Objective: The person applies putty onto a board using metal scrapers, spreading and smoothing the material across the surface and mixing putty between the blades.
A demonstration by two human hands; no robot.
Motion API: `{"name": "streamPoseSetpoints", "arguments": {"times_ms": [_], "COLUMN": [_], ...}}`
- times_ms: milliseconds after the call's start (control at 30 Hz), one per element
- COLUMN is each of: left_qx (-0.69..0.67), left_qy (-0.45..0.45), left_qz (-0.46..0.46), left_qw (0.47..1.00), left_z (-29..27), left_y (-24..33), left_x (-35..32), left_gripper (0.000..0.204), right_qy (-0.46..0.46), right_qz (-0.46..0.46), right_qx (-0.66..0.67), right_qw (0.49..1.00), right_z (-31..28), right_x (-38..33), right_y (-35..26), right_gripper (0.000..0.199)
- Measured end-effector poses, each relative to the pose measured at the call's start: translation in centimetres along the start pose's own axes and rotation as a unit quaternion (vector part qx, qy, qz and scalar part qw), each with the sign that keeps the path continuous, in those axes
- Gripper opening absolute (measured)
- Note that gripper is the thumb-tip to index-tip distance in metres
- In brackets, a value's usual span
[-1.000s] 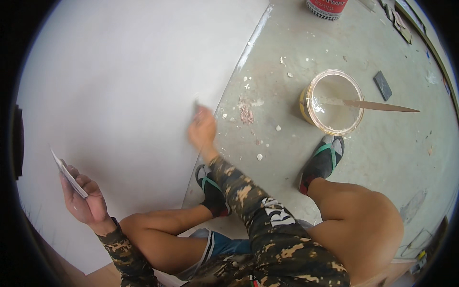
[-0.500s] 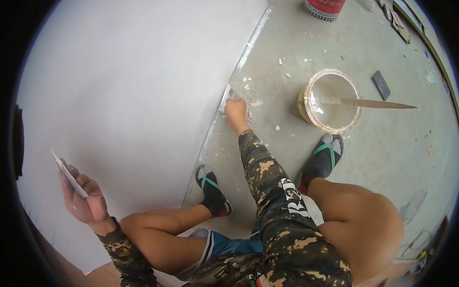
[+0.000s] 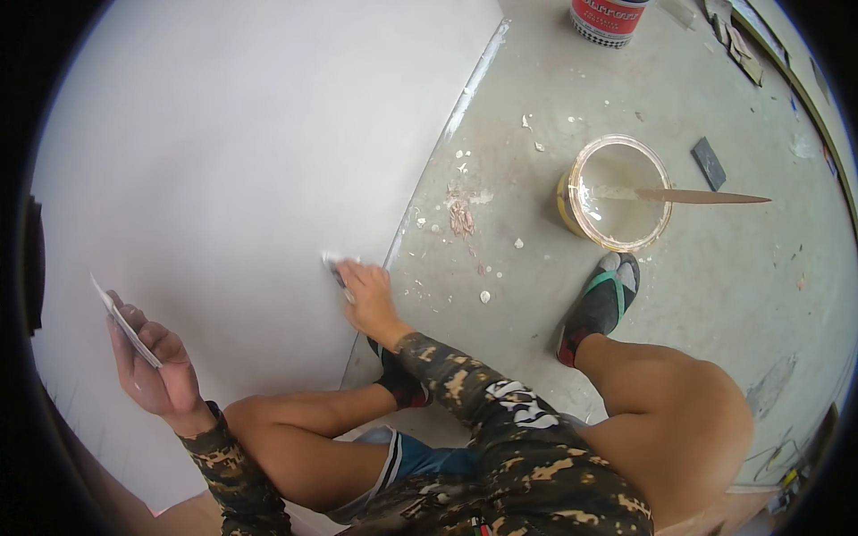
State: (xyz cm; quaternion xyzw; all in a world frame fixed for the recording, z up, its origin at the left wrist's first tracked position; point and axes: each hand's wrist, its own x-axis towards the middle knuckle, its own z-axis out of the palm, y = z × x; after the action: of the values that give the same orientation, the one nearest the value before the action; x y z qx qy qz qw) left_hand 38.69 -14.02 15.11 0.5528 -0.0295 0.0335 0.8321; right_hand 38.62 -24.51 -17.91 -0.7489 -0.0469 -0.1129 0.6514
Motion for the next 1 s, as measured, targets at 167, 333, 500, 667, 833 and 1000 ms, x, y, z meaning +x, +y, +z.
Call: {"name": "streamPoseSetpoints", "arguments": {"times_ms": [167,333,500,667,833,1000], "left_qx": [0.007,-0.028,-0.018,0.013,0.02,0.0], "left_qy": [0.102,0.089,0.096,0.038,0.043,0.023], "left_qz": [0.016,0.018,0.007,0.007,0.018,0.007], "left_qw": [0.995,0.996,0.995,0.999,0.999,1.0], "left_z": [0.9,0.5,-0.4,-1.7,-2.0,-2.2], "left_y": [-0.9,-0.2,0.1,0.5,0.6,0.1], "left_x": [0.2,0.0,-0.1,-0.5,-0.8,-0.5], "left_gripper": [0.034,0.036,0.036,0.042,0.043,0.043], "right_qy": [0.081,0.081,0.085,0.103,0.076,0.056], "right_qz": [0.222,0.488,0.499,0.517,0.43,0.019], "right_qx": [0.044,0.195,0.177,0.236,0.148,-0.01], "right_qw": [0.971,0.847,0.844,0.817,0.887,0.998], "right_z": [-1.9,-1.6,-1.4,-1.1,1.1,2.8], "right_x": [-1.1,4.9,7.1,8.4,8.1,1.3], "right_y": [10.0,14.0,15.2,15.0,11.8,4.0], "right_gripper": [0.03,0.027,0.032,0.026,0.032,0.037]}}
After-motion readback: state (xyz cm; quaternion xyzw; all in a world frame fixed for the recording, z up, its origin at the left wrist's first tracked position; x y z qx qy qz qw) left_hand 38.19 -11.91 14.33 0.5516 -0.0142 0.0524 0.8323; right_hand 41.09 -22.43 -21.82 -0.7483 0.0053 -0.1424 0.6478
